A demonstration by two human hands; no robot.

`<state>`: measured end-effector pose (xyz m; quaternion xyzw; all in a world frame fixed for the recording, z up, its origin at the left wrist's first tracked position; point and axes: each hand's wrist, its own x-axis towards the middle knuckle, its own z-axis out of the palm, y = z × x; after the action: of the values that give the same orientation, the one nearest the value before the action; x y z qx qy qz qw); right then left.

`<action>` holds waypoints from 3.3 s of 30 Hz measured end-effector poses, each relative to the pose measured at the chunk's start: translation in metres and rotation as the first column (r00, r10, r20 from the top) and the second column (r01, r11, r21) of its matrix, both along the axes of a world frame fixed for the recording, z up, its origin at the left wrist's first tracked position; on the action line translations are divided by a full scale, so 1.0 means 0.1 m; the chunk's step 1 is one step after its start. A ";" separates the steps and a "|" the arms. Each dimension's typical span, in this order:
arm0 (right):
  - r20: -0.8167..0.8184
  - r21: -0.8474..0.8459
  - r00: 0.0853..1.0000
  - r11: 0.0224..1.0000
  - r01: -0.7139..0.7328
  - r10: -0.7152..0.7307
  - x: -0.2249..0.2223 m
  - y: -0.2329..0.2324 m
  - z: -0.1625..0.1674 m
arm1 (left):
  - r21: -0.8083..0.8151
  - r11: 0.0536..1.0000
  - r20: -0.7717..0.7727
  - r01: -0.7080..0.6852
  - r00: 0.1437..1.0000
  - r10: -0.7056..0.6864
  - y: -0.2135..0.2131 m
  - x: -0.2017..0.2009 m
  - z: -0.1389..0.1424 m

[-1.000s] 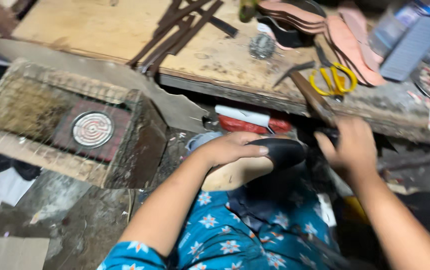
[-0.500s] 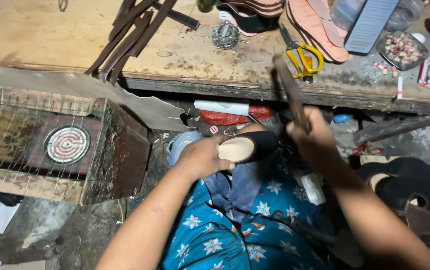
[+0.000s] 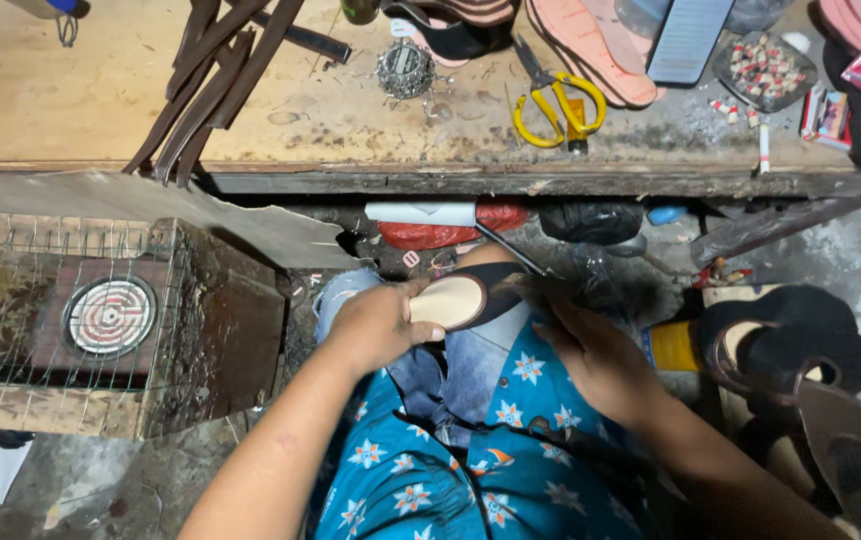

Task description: The person sits on the floor of a shoe workshop holding a shoe upper on their lap. They hammer the shoe, trim and press its edges with pliers, then take a strap and fit it across the shoe, pressing the strap ends into place.

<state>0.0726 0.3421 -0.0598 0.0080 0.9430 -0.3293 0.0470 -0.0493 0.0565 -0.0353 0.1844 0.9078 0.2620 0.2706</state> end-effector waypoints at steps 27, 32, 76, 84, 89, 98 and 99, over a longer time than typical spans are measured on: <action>-0.172 -0.074 0.984 0.997 0.035 -0.048 -0.02 -0.24 0.09 | 0.273 0.962 0.204 -0.009 0.978 -0.049 -0.10 -0.40 -0.22; -0.412 -0.052 0.910 0.997 -0.060 0.033 0.11 -0.29 0.03 | 0.435 0.900 0.313 -0.014 0.940 -0.137 -0.13 -0.55 -0.50; -0.267 0.099 0.961 0.990 0.101 -0.071 -0.16 0.23 -0.10 | 0.032 0.997 -0.499 -0.071 0.863 0.077 0.05 -0.01 -0.10; -0.518 0.151 0.840 0.984 -0.094 0.160 -0.11 0.12 -0.31 | 0.057 0.994 -0.366 -0.090 0.925 0.105 -0.01 -0.45 -0.15; -0.361 0.084 0.929 0.988 0.127 -0.089 -0.16 0.28 -0.42 | 0.100 0.989 -0.328 -0.106 0.935 0.134 -0.05 -0.42 -0.19; -0.007 -0.210 0.887 0.868 0.449 -0.461 -0.05 0.37 -0.33 | 0.294 0.956 0.155 0.002 0.987 -0.049 -0.07 0.09 -0.12; 0.100 -0.230 0.882 0.851 0.472 -0.461 -0.04 0.35 -0.31 | 0.188 0.982 0.044 0.037 0.998 -0.046 -0.06 0.15 -0.08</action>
<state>0.0688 0.3775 -0.0907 0.2373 0.8630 -0.4458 -0.0143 -0.0338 0.0505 -0.0434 0.2216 0.8684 0.3446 0.2792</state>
